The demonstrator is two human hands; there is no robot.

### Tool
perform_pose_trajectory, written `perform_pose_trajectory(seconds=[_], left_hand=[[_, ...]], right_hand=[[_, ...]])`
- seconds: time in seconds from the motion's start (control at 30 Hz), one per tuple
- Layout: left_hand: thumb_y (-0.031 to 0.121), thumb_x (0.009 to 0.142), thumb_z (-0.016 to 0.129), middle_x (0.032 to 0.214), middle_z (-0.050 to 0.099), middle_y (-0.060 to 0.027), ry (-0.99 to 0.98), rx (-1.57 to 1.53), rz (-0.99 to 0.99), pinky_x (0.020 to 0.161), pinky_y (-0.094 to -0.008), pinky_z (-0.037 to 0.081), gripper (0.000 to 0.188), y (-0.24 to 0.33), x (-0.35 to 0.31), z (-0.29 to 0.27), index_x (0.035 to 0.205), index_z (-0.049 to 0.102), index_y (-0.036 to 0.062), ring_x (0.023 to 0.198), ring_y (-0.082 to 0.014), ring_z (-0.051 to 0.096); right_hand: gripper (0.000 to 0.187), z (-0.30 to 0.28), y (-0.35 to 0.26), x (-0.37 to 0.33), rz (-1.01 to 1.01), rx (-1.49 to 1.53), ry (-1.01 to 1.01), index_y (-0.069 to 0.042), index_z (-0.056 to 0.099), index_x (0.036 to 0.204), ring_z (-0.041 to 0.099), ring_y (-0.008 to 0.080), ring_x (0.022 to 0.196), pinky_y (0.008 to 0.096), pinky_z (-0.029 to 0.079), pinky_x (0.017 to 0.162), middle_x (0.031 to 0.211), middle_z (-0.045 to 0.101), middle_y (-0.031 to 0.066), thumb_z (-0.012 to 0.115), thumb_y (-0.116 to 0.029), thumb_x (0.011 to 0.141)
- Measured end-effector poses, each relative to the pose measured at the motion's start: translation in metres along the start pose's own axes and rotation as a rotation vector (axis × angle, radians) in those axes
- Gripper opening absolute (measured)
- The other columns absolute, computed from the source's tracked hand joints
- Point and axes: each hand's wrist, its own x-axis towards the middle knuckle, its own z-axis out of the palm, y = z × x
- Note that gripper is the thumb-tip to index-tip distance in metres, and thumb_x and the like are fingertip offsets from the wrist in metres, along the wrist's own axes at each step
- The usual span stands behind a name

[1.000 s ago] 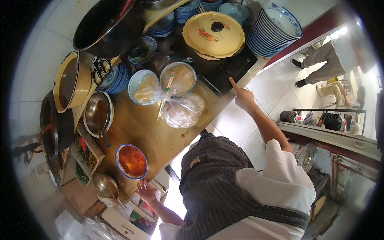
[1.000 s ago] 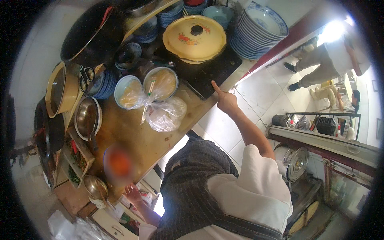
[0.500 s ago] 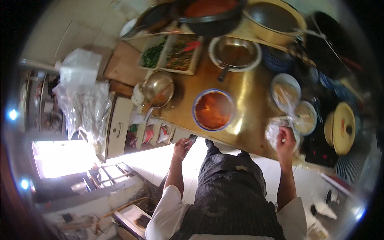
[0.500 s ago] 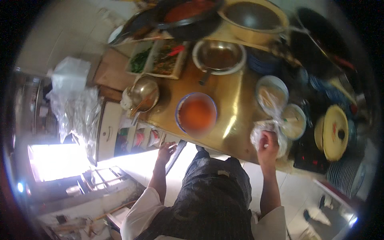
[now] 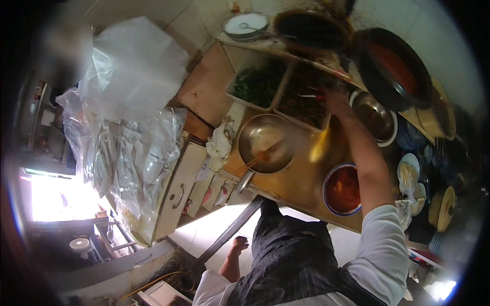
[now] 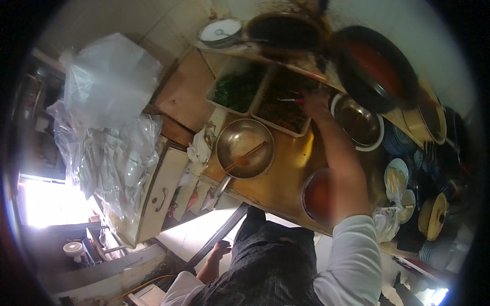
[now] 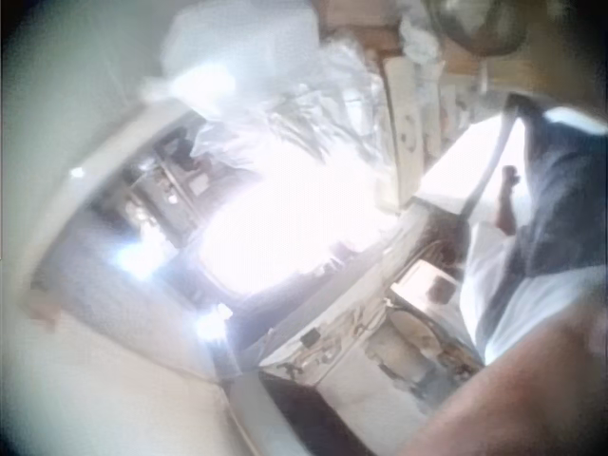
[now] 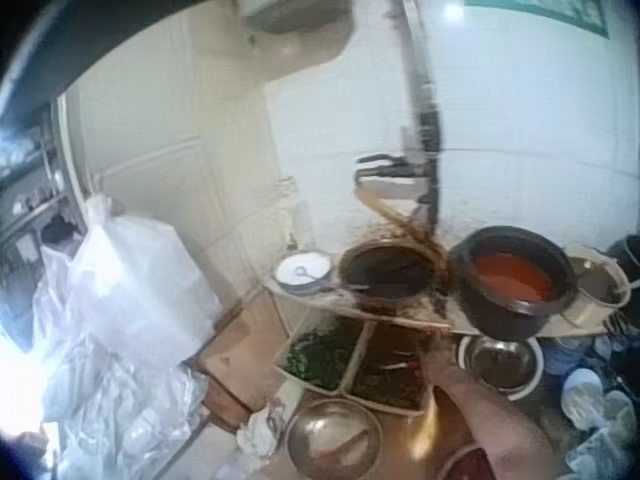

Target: The person picks up a jar of chili, spoons a small amount onto a wooden board, then ladles steamed custard from a large pot into a bowl and adds sauce and seasonings to it.

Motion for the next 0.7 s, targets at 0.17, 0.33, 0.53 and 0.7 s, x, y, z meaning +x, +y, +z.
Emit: perform_pose_trajectory(seconds=[0.17,0.33,0.53,0.7], left_hand=[[0.015,0.089,0.057,0.086,0.064,-0.0144,0.119,0.021,-0.124,0.059,-0.0339,0.057,0.018,0.036,0.028,-0.064,0.099,0.059,-0.0002,0.066,-0.0239,0.065],[0.012,0.086,0.058,0.079,0.061,-0.0101,0.057,-0.13,-0.101,0.052,-0.0329,0.053,0.01,0.078,0.072,-0.09,0.093,0.057,0.0059,0.061,-0.0214,0.061],[0.015,0.086,0.058,0.085,0.062,-0.0117,-0.227,-0.238,0.03,0.054,-0.0328,0.053,0.017,0.138,0.101,-0.07,0.1,0.057,0.0044,0.066,-0.0252,0.064],[0.017,0.083,0.064,0.083,0.062,-0.0112,-0.203,0.21,0.601,0.054,-0.0348,0.054,0.02,0.078,0.155,-0.101,0.098,0.058,0.0056,0.064,-0.0253,0.063]], right_hand=[[0.047,0.026,-0.011,0.0,0.093,0.076,-0.037,-0.006,0.052,0.122,0.061,0.0352,0.093,0.0458,0.049,0.079,0.103,0.062,0.0201,0.056,-0.039,0.089],[0.038,-0.049,-0.073,-0.01,0.056,0.134,0.154,-0.005,0.061,0.104,0.062,0.0378,0.084,0.0456,0.05,0.072,0.09,0.064,0.021,0.054,-0.039,0.09],[0.046,-0.005,-0.145,0.138,0.18,0.063,-0.162,-0.002,0.067,0.094,0.064,0.0349,0.087,0.045,0.053,0.073,0.099,0.065,0.0204,0.045,-0.042,0.092],[0.048,-0.04,-0.165,0.134,0.205,0.098,-0.114,-0.003,0.067,0.1,0.063,0.0344,0.094,0.0431,0.052,0.08,0.102,0.065,0.0206,0.048,-0.046,0.09]])
